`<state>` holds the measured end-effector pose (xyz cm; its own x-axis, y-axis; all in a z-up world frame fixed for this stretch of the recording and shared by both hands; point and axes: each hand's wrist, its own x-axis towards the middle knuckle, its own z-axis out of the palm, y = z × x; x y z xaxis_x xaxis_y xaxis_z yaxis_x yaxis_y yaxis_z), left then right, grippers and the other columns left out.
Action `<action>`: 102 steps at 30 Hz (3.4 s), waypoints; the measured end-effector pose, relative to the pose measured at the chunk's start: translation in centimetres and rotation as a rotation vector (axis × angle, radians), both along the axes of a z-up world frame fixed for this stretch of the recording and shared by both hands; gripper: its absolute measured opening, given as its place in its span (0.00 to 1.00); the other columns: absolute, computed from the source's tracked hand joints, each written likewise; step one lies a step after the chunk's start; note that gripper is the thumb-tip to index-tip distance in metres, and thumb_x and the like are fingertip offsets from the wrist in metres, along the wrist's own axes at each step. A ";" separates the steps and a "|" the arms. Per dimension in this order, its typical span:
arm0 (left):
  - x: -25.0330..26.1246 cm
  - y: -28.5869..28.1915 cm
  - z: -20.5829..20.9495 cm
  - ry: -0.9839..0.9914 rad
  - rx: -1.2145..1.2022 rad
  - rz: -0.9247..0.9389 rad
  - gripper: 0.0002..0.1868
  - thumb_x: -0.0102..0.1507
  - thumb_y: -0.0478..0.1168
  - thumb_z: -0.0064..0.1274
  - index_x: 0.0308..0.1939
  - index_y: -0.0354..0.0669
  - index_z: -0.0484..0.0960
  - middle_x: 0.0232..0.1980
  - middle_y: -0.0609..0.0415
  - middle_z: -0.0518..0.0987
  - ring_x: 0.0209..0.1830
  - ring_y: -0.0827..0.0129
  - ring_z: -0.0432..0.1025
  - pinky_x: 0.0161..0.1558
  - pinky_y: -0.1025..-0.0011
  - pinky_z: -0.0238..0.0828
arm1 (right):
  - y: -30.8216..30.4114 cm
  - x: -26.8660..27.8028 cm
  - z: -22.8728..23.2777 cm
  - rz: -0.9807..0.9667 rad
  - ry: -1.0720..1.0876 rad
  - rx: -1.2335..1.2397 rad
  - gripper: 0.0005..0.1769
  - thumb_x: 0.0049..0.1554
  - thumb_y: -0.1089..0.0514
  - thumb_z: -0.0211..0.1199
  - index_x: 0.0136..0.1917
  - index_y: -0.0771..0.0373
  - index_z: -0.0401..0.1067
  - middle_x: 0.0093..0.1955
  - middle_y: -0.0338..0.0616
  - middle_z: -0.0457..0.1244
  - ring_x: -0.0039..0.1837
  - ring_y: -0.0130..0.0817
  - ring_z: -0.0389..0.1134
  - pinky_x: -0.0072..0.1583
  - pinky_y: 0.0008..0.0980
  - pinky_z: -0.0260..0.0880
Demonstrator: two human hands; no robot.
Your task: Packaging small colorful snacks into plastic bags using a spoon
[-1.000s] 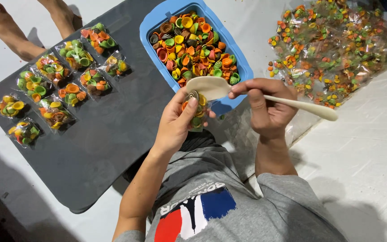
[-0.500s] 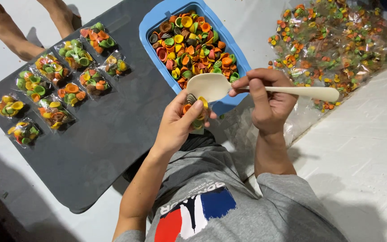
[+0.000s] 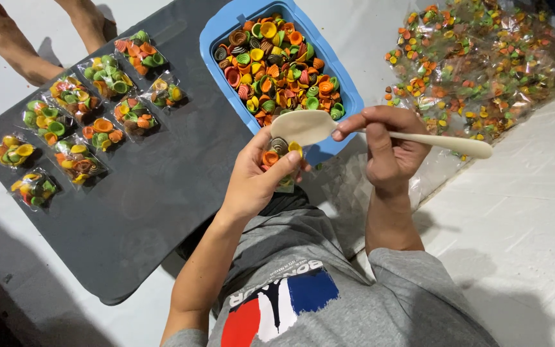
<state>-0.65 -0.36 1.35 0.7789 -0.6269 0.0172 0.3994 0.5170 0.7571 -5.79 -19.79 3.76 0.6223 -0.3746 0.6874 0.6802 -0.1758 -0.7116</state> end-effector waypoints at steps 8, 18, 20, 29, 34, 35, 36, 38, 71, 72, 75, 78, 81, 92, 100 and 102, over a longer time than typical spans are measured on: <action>0.2 0.2 1.0 -0.067 0.080 0.019 0.21 0.65 0.32 0.60 0.62 0.29 0.75 0.38 0.40 0.82 0.33 0.62 0.80 0.33 0.68 0.83 | -0.1 -0.1 0.1 0.070 -0.102 -0.034 0.10 0.67 0.64 0.53 0.51 0.79 0.64 0.39 0.74 0.66 0.37 0.54 0.72 0.44 0.46 0.78; -0.2 0.0 0.1 -0.030 0.038 0.022 0.17 0.67 0.32 0.56 0.59 0.30 0.77 0.46 0.35 0.82 0.39 0.51 0.82 0.37 0.61 0.85 | 1.5 0.1 1.8 0.122 -0.049 0.007 0.15 0.63 0.60 0.60 0.45 0.80 0.70 0.38 0.70 0.68 0.37 0.50 0.73 0.43 0.43 0.78; -0.2 0.0 1.1 -0.033 0.039 0.019 0.17 0.67 0.32 0.55 0.60 0.30 0.76 0.47 0.34 0.81 0.39 0.50 0.82 0.37 0.60 0.85 | 0.3 0.3 1.2 0.122 -0.103 0.009 0.15 0.64 0.60 0.59 0.45 0.80 0.70 0.38 0.70 0.67 0.36 0.51 0.73 0.43 0.44 0.78; 0.2 2.4 0.9 -0.302 0.174 0.166 0.10 0.73 0.35 0.46 0.51 0.31 0.80 0.53 0.34 0.82 0.34 0.58 0.79 0.30 0.68 0.77 | -2.0 -0.3 0.3 -0.011 -0.056 0.097 0.18 0.69 0.56 0.53 0.54 0.79 0.66 0.47 0.73 0.67 0.49 0.54 0.74 0.54 0.49 0.78; 0.4 4.7 -0.5 -0.622 0.402 0.403 0.09 0.72 0.35 0.50 0.47 0.37 0.86 0.51 0.44 0.80 0.40 0.66 0.74 0.35 0.73 0.70 | -2.7 1.3 0.9 -0.064 0.026 -0.048 0.19 0.68 0.57 0.54 0.52 0.82 0.66 0.49 0.74 0.68 0.53 0.58 0.74 0.57 0.54 0.77; 0.5 5.0 -0.3 -0.675 0.483 0.432 0.08 0.71 0.35 0.52 0.48 0.38 0.87 0.48 0.45 0.77 0.40 0.66 0.73 0.36 0.73 0.69 | -2.7 1.9 1.2 -0.075 0.037 -0.084 0.19 0.69 0.56 0.54 0.52 0.81 0.68 0.49 0.72 0.68 0.53 0.56 0.75 0.57 0.52 0.77; 0.5 5.3 -0.2 -0.727 0.565 0.461 0.08 0.71 0.35 0.53 0.49 0.39 0.87 0.46 0.47 0.74 0.41 0.65 0.71 0.37 0.72 0.69 | -2.7 2.5 1.4 -0.087 0.047 -0.121 0.19 0.69 0.56 0.54 0.53 0.80 0.70 0.49 0.69 0.69 0.52 0.54 0.75 0.57 0.50 0.77; 0.3 5.7 0.6 -0.803 0.611 0.510 0.09 0.71 0.35 0.53 0.50 0.41 0.88 0.45 0.50 0.76 0.41 0.65 0.71 0.34 0.73 0.69 | -3.1 4.2 1.2 -0.125 0.043 -0.170 0.21 0.69 0.53 0.55 0.52 0.78 0.73 0.48 0.65 0.70 0.50 0.51 0.75 0.55 0.47 0.78; -0.4 8.6 0.1 -0.866 0.681 0.607 0.08 0.71 0.34 0.52 0.49 0.36 0.85 0.45 0.48 0.84 0.36 0.69 0.75 0.38 0.74 0.72 | -7.2 18.3 3.8 0.303 0.076 -1.187 0.10 0.73 0.65 0.60 0.59 0.75 0.79 0.56 0.59 0.72 0.56 0.49 0.75 0.55 0.41 0.75; -0.4 8.7 0.3 -0.872 0.691 0.618 0.07 0.71 0.33 0.52 0.47 0.36 0.85 0.45 0.47 0.84 0.40 0.66 0.78 0.40 0.74 0.75 | -6.8 17.7 3.9 0.371 0.030 -1.124 0.06 0.69 0.71 0.65 0.57 0.79 0.78 0.56 0.65 0.72 0.56 0.54 0.76 0.56 0.44 0.79; -0.5 9.3 -0.1 -0.863 0.701 0.617 0.08 0.71 0.34 0.52 0.50 0.37 0.86 0.45 0.49 0.84 0.34 0.70 0.73 0.37 0.74 0.70 | -7.5 16.1 0.9 0.348 0.090 -1.065 0.16 0.66 0.60 0.68 0.64 0.71 0.78 0.63 0.55 0.70 0.61 0.50 0.64 0.59 0.44 0.71; -0.3 9.3 0.1 -0.838 0.716 0.584 0.09 0.71 0.36 0.53 0.49 0.39 0.86 0.47 0.50 0.85 0.43 0.66 0.79 0.44 0.72 0.75 | -6.4 14.0 1.4 0.296 0.131 -1.067 0.20 0.64 0.63 0.69 0.67 0.74 0.74 0.66 0.57 0.67 0.71 0.54 0.59 0.69 0.55 0.72; -0.3 9.0 0.2 -0.857 0.680 0.599 0.09 0.71 0.37 0.52 0.48 0.40 0.86 0.47 0.50 0.85 0.45 0.63 0.80 0.49 0.69 0.77 | -6.1 13.5 1.2 0.247 0.105 -1.110 0.18 0.63 0.66 0.70 0.65 0.76 0.75 0.69 0.59 0.66 0.74 0.57 0.60 0.70 0.56 0.71; -0.3 8.6 -0.7 -0.851 0.672 0.581 0.08 0.70 0.37 0.54 0.50 0.43 0.87 0.46 0.53 0.85 0.42 0.67 0.78 0.44 0.71 0.76 | -6.8 9.5 0.7 0.288 0.373 -0.807 0.24 0.65 0.61 0.62 0.73 0.68 0.65 0.77 0.59 0.57 0.85 0.65 0.49 0.81 0.67 0.58; -0.4 8.5 -1.1 -0.849 0.672 0.589 0.08 0.70 0.37 0.53 0.48 0.42 0.87 0.46 0.53 0.85 0.44 0.65 0.80 0.45 0.70 0.77 | -7.7 6.6 -0.9 0.199 0.522 -0.684 0.15 0.66 0.74 0.55 0.65 0.68 0.71 0.81 0.62 0.55 0.82 0.58 0.58 0.71 0.52 0.75; -0.5 8.6 -1.1 -0.843 0.662 0.581 0.08 0.71 0.37 0.53 0.49 0.42 0.87 0.45 0.54 0.85 0.43 0.67 0.79 0.43 0.71 0.76 | -7.4 5.8 -1.4 0.161 0.524 -0.558 0.13 0.71 0.74 0.48 0.63 0.70 0.71 0.80 0.63 0.58 0.80 0.51 0.61 0.63 0.38 0.73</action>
<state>-1.19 8.26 0.27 0.8451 -0.2686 0.4621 -0.5070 -0.1288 0.8523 0.03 -27.18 2.34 0.9349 0.0623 0.3493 0.3276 -0.5300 -0.7822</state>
